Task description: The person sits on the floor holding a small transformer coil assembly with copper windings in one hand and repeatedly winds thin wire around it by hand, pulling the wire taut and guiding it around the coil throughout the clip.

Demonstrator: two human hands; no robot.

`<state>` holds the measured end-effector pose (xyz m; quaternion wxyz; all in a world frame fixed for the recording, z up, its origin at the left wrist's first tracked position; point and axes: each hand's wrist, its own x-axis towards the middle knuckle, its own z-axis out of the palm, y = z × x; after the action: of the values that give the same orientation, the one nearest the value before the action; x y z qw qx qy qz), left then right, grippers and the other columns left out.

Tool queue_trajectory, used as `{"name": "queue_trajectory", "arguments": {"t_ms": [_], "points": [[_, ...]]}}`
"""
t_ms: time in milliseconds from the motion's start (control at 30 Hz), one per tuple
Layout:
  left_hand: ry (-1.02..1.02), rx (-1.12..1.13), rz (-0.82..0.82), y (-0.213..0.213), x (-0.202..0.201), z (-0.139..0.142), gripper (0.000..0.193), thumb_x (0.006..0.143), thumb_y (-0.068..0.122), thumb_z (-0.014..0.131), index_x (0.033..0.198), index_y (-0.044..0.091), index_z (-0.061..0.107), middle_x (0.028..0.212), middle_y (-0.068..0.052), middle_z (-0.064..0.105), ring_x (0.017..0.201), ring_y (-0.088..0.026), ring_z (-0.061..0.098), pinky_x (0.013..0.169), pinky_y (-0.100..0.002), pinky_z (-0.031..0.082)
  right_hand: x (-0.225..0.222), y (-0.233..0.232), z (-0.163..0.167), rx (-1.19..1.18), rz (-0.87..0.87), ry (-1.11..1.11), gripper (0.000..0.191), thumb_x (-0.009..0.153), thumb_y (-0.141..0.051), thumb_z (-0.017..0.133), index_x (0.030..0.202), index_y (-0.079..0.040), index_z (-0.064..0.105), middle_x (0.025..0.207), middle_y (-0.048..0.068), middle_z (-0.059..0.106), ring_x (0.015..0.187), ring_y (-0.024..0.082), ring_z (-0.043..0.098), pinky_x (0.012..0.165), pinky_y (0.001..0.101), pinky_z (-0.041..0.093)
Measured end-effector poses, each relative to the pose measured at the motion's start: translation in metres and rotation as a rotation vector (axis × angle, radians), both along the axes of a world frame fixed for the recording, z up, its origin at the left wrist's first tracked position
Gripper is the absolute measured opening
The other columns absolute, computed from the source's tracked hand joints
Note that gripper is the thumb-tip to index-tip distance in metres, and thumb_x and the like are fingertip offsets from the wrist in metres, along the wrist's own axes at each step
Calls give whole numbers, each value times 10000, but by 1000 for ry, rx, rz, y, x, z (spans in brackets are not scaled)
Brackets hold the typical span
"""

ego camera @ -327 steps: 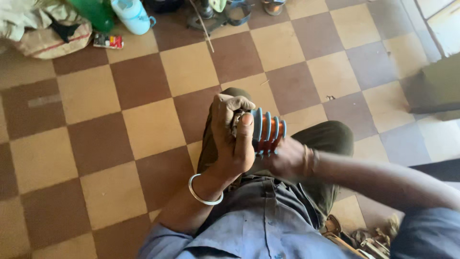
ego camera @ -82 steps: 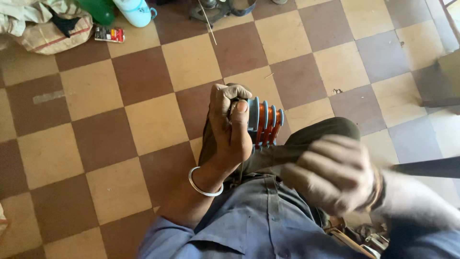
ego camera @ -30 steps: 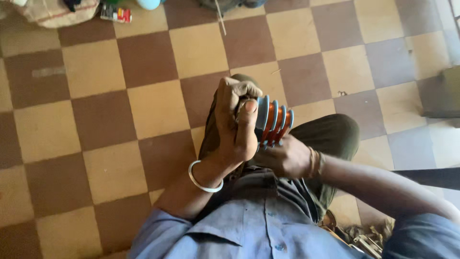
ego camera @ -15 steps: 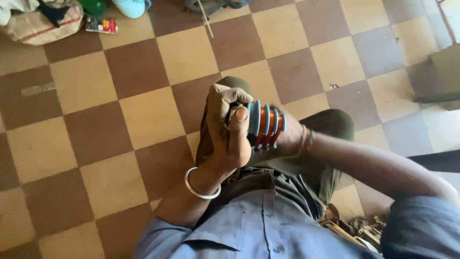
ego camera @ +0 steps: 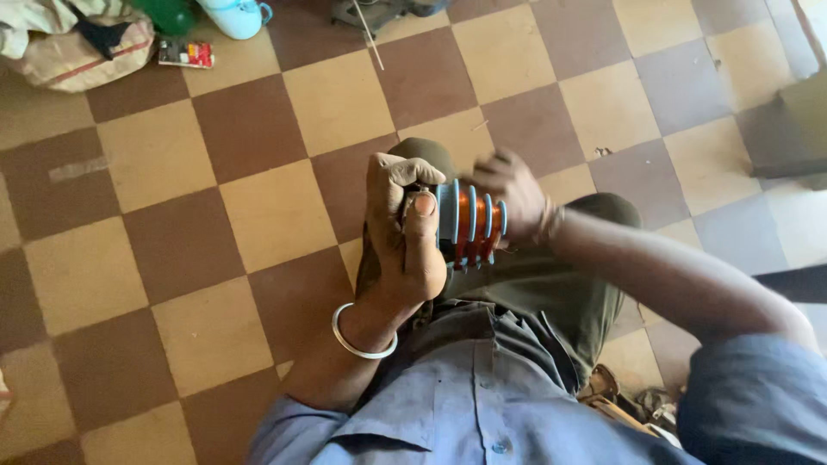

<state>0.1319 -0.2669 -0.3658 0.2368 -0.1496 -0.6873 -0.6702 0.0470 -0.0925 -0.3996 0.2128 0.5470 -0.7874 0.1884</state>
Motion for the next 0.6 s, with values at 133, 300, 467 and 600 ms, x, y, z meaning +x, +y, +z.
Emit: {"name": "queue_trajectory", "arguments": {"t_ms": [133,300,467,600], "points": [[-45,-17,28,-18,3,-7,318,1151,312,431,1147,17,550,1015,-94,487,913,-167,505,856,-298,444,85,4,8,121,379,-47,168,811,-171,791,946,-78,754,815,2,609,723,151,606,560,329,500],[14,-100,28,-8,2,-2,321,1157,319,429,1124,21,544,1034,-93,515,957,-178,544,901,-302,457,33,41,82,-51,159,365,287,652,-192,753,936,-150,765,836,-6,653,710,201,543,626,379,492],[21,-95,32,1,3,9,300,1139,292,446,1066,22,555,1020,-102,507,944,-193,535,890,-313,456,-33,7,33,-21,-182,68,159,900,-126,775,1052,-148,735,1052,-38,677,981,219,572,881,403,417],[-25,-36,38,-17,3,2,288,1119,282,442,1112,17,553,1038,-104,500,910,-193,532,852,-316,460,58,-4,5,20,229,-327,213,730,-105,702,942,-110,709,1025,112,691,961,307,675,791,460,547]]}}
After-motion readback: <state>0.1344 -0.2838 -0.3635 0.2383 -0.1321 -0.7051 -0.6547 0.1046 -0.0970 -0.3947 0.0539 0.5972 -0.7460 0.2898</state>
